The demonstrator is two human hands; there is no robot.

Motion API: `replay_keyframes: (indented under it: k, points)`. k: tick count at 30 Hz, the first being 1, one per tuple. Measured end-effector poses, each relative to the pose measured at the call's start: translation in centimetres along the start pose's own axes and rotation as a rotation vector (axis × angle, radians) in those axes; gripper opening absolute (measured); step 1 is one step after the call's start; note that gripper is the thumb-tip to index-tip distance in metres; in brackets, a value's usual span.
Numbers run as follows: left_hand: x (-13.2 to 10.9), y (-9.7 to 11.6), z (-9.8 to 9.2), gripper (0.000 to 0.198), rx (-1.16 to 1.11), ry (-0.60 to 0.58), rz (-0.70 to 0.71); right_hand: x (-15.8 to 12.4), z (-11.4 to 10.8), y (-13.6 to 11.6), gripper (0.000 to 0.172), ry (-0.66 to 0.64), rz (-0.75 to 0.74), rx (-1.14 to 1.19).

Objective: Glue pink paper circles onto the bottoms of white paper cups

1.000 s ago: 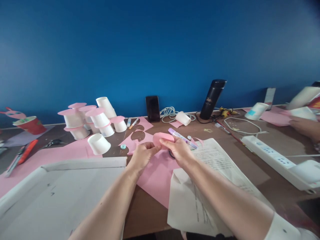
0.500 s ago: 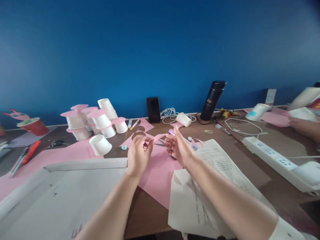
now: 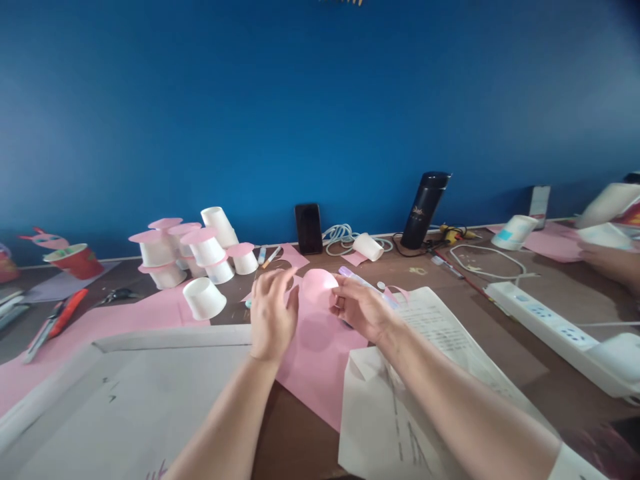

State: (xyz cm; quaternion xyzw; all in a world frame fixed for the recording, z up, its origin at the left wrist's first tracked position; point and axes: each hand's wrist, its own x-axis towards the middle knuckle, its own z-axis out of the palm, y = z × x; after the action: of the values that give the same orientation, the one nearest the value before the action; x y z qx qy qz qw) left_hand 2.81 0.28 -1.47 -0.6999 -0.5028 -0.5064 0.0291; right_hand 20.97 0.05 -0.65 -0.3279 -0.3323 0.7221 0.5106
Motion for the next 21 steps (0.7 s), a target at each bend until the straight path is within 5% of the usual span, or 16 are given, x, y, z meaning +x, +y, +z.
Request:
replay_keyframes:
  k: [4,6,10,13,17,19,21]
  points:
    - [0.6,-0.3,-0.2,0.041,-0.469,-0.166,-0.648,-0.1,-0.1,0.0,0.035,0.010,-0.118,-0.179]
    - [0.7,-0.2,-0.2,0.046,-0.749,-0.292,-0.843,-0.2,-0.1,0.1,0.036,0.015,-0.142,-0.225]
    - [0.5,0.3,0.1,0.036,-1.064,-0.420,-0.940,-0.1,-0.4,0.4,0.039,0.019,-0.154,-0.313]
    - [0.2,0.2,0.7,0.037,-1.116,-0.335,-1.030,0.3,-0.7,0.4,0.041,0.133,-0.230,-0.435]
    - [0.0,-0.5,1.6,0.040,-1.135,-0.186,-1.079,0.1,0.4,-0.6,0.038,0.403,-0.547,-0.622]
    - [0.0,-0.7,2.0,0.040,-1.101,-0.191,-1.040,-0.5,2.4,-1.2,0.030,0.364,-0.646,-0.695]
    - [-0.1,-0.9,2.4,0.037,-1.056,-0.206,-1.024,-0.9,5.3,-1.4,0.024,0.193,-0.660,-0.777]
